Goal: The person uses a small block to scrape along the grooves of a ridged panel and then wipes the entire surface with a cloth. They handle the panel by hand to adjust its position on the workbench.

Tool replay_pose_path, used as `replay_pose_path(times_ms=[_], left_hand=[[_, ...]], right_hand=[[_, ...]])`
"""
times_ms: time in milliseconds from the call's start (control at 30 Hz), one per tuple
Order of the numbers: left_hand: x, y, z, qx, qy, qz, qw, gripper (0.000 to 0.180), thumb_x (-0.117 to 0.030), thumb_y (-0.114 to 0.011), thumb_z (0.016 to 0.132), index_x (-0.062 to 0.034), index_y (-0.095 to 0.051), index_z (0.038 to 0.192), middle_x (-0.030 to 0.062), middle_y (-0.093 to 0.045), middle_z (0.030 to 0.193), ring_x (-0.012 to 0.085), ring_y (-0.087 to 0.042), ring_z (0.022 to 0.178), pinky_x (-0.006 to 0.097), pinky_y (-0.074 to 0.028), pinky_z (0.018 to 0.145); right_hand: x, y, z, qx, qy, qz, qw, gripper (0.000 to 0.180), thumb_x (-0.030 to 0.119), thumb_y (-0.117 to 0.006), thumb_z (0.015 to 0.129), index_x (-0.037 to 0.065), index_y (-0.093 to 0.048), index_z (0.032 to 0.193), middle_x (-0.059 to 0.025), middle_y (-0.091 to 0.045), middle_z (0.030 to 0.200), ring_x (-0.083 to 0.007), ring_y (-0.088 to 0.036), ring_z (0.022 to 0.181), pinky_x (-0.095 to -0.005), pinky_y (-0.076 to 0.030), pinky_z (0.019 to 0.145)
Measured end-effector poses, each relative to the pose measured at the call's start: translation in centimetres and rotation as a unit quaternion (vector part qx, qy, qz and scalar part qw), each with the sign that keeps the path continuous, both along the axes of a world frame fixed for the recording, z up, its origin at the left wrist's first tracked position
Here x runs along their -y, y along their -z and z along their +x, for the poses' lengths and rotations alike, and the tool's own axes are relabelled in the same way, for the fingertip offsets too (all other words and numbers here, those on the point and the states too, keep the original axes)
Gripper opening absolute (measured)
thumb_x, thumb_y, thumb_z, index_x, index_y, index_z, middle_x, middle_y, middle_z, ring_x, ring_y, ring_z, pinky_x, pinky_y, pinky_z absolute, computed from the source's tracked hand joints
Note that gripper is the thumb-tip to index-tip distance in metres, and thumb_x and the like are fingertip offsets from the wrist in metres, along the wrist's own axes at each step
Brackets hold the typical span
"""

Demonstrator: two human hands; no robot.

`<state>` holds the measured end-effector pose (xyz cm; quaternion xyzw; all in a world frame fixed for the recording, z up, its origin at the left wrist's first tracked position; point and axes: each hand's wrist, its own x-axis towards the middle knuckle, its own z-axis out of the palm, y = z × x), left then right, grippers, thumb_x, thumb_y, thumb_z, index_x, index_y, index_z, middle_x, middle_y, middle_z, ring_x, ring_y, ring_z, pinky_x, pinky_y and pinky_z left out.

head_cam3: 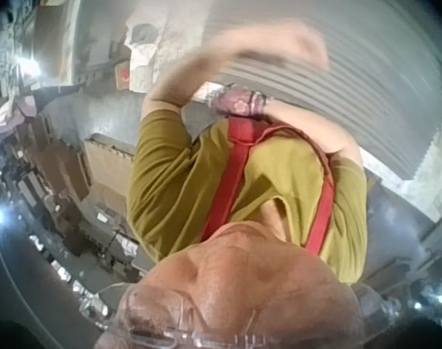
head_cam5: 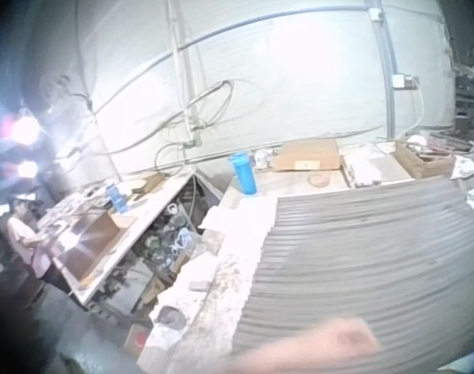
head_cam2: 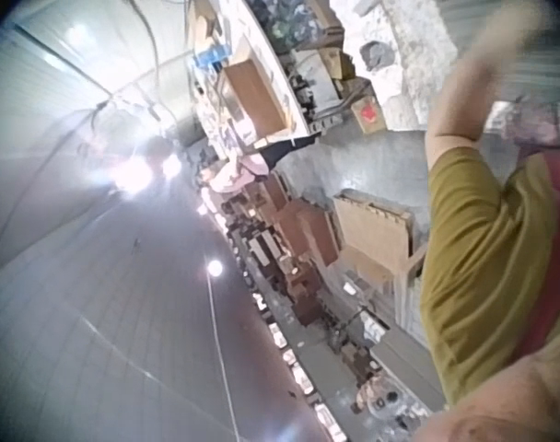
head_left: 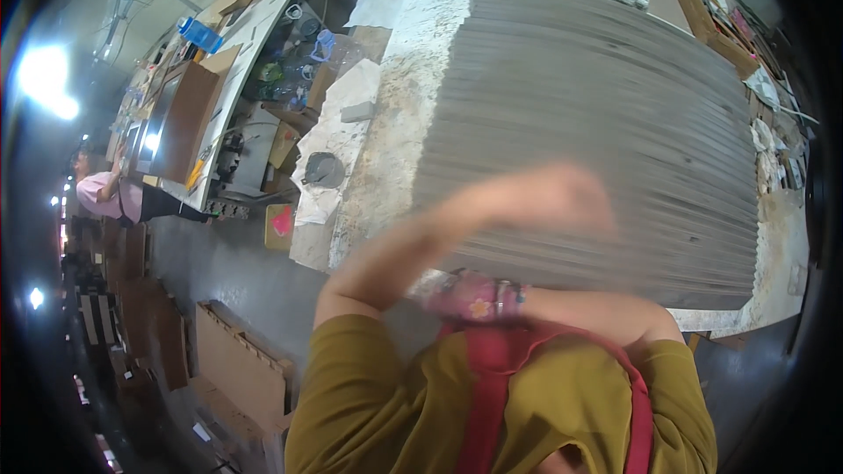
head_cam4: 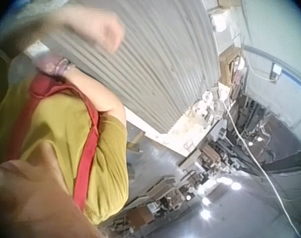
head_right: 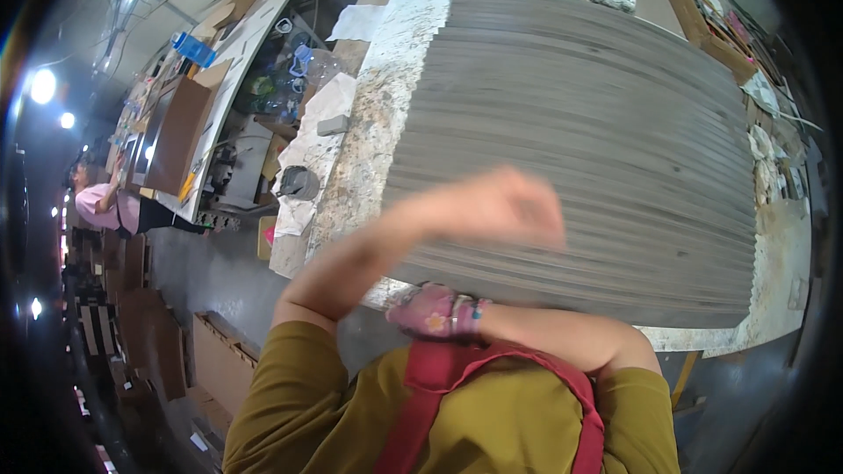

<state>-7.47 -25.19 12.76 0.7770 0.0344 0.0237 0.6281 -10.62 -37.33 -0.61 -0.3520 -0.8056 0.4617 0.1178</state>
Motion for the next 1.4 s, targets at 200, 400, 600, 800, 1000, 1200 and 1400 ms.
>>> replay_pose_path(times_ms=[200, 400, 600, 800, 1000, 1200, 1400], left_hand=[[-21.3, 6.9, -15.5, -0.218, -0.456, 0.486, 0.713, 0.037, -0.039, -0.056, 0.088, -0.0048, -0.069, 0.093, 0.0224, -0.066, 0.091, 0.0409, -0.061, 0.092, 0.046, -0.047, 0.08], [-24.5, 14.9, -18.4, -0.309, -0.556, 0.459, 0.621, 0.046, -0.046, -0.054, 0.088, -0.0035, -0.071, 0.087, 0.0249, -0.066, 0.092, 0.041, -0.06, 0.092, 0.048, -0.048, 0.082], [-23.0, 14.2, -18.1, -0.325, -0.608, 0.412, 0.596, 0.036, -0.038, -0.058, 0.087, -0.0043, -0.07, 0.089, 0.0225, -0.059, 0.104, 0.0395, -0.058, 0.098, 0.044, -0.048, 0.084], [-22.0, 10.6, -12.6, -0.015, -0.584, 0.491, 0.646, 0.04, -0.02, -0.07, 0.081, -0.0061, -0.058, 0.117, 0.0167, -0.057, 0.107, 0.0329, -0.059, 0.095, 0.04, -0.048, 0.082], [-21.1, 8.8, -3.4, 0.047, -0.415, 0.493, 0.764, 0.035, -0.011, -0.069, 0.08, -0.0071, -0.061, 0.114, 0.0115, -0.064, 0.107, 0.0304, -0.061, 0.092, 0.037, -0.048, 0.083], [-22.2, 9.6, -3.2, -0.074, -0.373, 0.575, 0.724, 0.028, -0.014, -0.07, 0.077, -0.012, -0.066, 0.104, 0.0073, -0.066, 0.102, 0.0325, -0.061, 0.091, 0.041, -0.048, 0.08], [-21.9, 8.6, -2.4, -0.039, -0.377, 0.593, 0.71, 0.027, -0.015, -0.069, 0.076, -0.0139, -0.068, 0.103, 0.006, -0.067, 0.1, 0.0311, -0.062, 0.089, 0.041, -0.048, 0.077]], right_hand=[[0.4, -1.8, 2.3, -0.129, 0.036, 0.099, 0.986, 0.03, 0.022, -0.056, 0.086, 0.015, -0.056, 0.115, -0.0144, -0.064, 0.086, -0.0343, -0.064, 0.082, -0.0449, -0.051, 0.07], [0.4, 0.4, 2.2, -0.129, 0.069, 0.134, 0.98, 0.028, 0.021, -0.058, 0.085, 0.019, -0.057, 0.113, -0.0068, -0.062, 0.091, -0.031, -0.063, 0.079, -0.0437, -0.049, 0.066], [0.2, -1.4, 3.1, -0.147, 0.078, 0.132, 0.977, 0.027, 0.018, -0.059, 0.086, 0.019, -0.057, 0.112, -0.0052, -0.062, 0.09, -0.0305, -0.062, 0.075, -0.0434, -0.048, 0.062], [0.1, -1.8, 3.8, -0.212, 0.101, 0.085, 0.968, 0.024, 0.02, -0.058, 0.087, 0.017, -0.058, 0.111, -0.0078, -0.063, 0.088, -0.0324, -0.062, 0.075, -0.0442, -0.048, 0.064], [-0.1, -0.9, 3.9, -0.207, 0.088, 0.06, 0.972, 0.029, 0.018, -0.059, 0.086, 0.016, -0.055, 0.115, -0.0072, -0.062, 0.093, -0.0311, -0.061, 0.08, -0.0433, -0.047, 0.068], [-0.8, -1.8, 4.7, -0.184, 0.064, 0.018, 0.981, 0.036, 0.016, -0.06, 0.081, 0.017, -0.054, 0.116, -0.0051, -0.06, 0.092, -0.0292, -0.061, 0.082, -0.0424, -0.047, 0.068], [-1.5, -1.5, 4.0, -0.211, 0.065, -0.04, 0.975, 0.035, 0.016, -0.06, 0.081, 0.016, -0.056, 0.115, -0.0049, -0.061, 0.09, -0.0284, -0.062, 0.084, -0.0421, -0.047, 0.07]])
